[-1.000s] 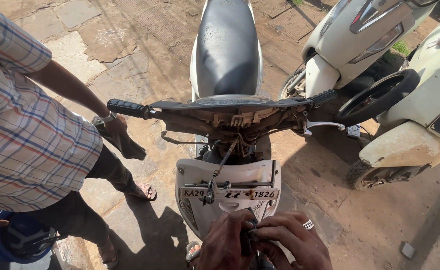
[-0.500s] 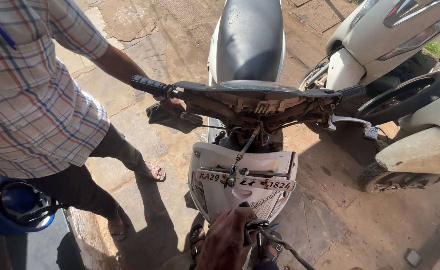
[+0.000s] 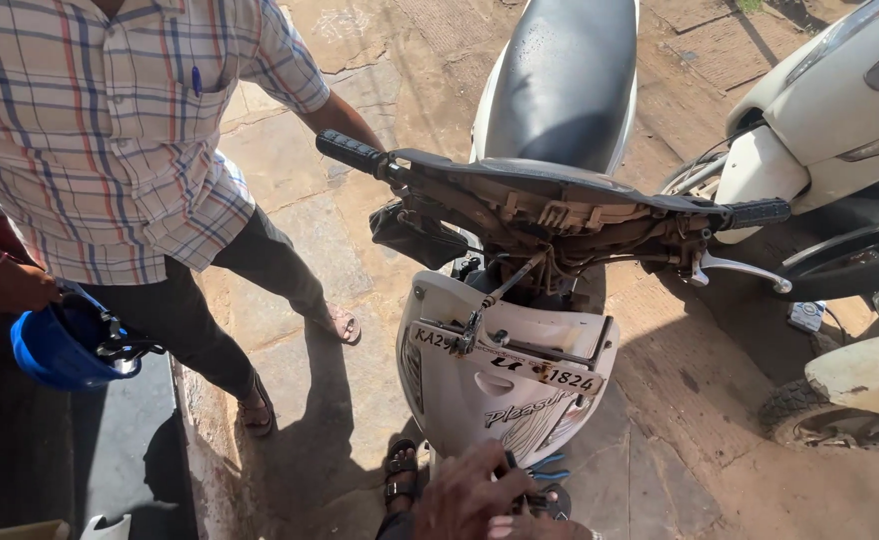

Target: The recorder is replacing the ignition lock and wiring on a white scooter.

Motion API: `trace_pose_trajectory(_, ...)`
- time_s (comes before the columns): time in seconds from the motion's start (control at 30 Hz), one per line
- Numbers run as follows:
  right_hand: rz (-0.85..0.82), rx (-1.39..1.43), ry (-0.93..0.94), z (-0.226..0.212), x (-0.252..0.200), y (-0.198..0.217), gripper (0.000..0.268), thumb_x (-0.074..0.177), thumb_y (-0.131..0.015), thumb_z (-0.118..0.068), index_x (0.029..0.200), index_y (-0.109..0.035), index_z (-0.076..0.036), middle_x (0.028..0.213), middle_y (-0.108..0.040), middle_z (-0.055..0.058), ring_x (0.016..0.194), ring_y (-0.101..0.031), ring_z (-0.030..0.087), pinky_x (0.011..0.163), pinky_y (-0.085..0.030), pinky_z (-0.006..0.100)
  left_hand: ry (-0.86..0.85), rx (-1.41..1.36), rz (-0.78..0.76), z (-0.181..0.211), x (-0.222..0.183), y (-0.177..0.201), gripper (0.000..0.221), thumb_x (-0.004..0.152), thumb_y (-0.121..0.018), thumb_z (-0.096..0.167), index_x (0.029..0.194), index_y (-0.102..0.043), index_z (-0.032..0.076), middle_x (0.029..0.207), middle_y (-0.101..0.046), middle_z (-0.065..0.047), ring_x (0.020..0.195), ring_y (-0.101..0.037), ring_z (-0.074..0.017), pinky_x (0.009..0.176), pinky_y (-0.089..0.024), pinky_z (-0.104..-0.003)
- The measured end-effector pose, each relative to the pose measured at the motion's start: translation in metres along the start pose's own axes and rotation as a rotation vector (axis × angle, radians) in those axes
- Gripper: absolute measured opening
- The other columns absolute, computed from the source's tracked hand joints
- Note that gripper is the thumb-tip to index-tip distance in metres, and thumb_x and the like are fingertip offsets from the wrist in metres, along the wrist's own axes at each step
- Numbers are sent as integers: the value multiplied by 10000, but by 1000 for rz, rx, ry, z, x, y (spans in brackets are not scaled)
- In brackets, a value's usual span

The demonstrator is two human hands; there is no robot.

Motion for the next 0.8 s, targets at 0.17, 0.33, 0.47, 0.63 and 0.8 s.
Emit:
trace_pose_trajectory(0.17,91,110,-111,-22,37,8,422,935,-723,-51,1350,-648,-38,1283,-717,232,1255,-705,361,958,-553,503,50,-57,114,1,-11,-38,218,880,-831,352,948,-821,146,808,-523,-99,847,-675,-239,723,-573,-451)
trace_pose_trajectory(0.33,199,178,-247,-83,79,-2,461,936,-711,-106,1379,-611,-30,1262,-725,210,1208,-734,327,865,-596,479,109,-164,164,-26,-27,-58,185,901,-766,244,1049,-845,166,851,-539,-97,844,-693,-233,772,-589,-395)
trace_pose_trajectory(0.47,346,241,-349,-120,118,-16,497,936,-702,-150,1402,-581,-24,1244,-731,192,1170,-757,300,791,-630,459,-208,-200,218,-96,-38,-85,248,995,-706,237,1137,-791,52,1030,-572,-102,1010,-688,-202,847,-618,-348)
trace_pose_trajectory(0.63,581,56,-665,-175,168,-7,734,882,-743,-147,1502,-356,-73,1396,-566,134,1210,-656,288,793,-647,490,369,-1176,-325,-122,-22,-77,295,993,-637,316,1211,-752,154,923,-666,-16,838,-625,-93,759,-496,-248)
trace_pose_trajectory(0.8,452,86,-621,77,63,-48,580,775,-868,-81,1256,-560,18,1156,-678,265,998,-773,355,895,-677,443,453,-1043,-149,-138,-32,-29,338,990,-635,369,1079,-784,80,825,-708,-28,788,-673,-92,752,-539,-250)
Point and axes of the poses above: each hand's wrist, its own x-axis towards the middle knuckle, its own y-axis out of the back of the hand, z = x × y, the point moved 2 cm from there along x, towards the middle knuckle
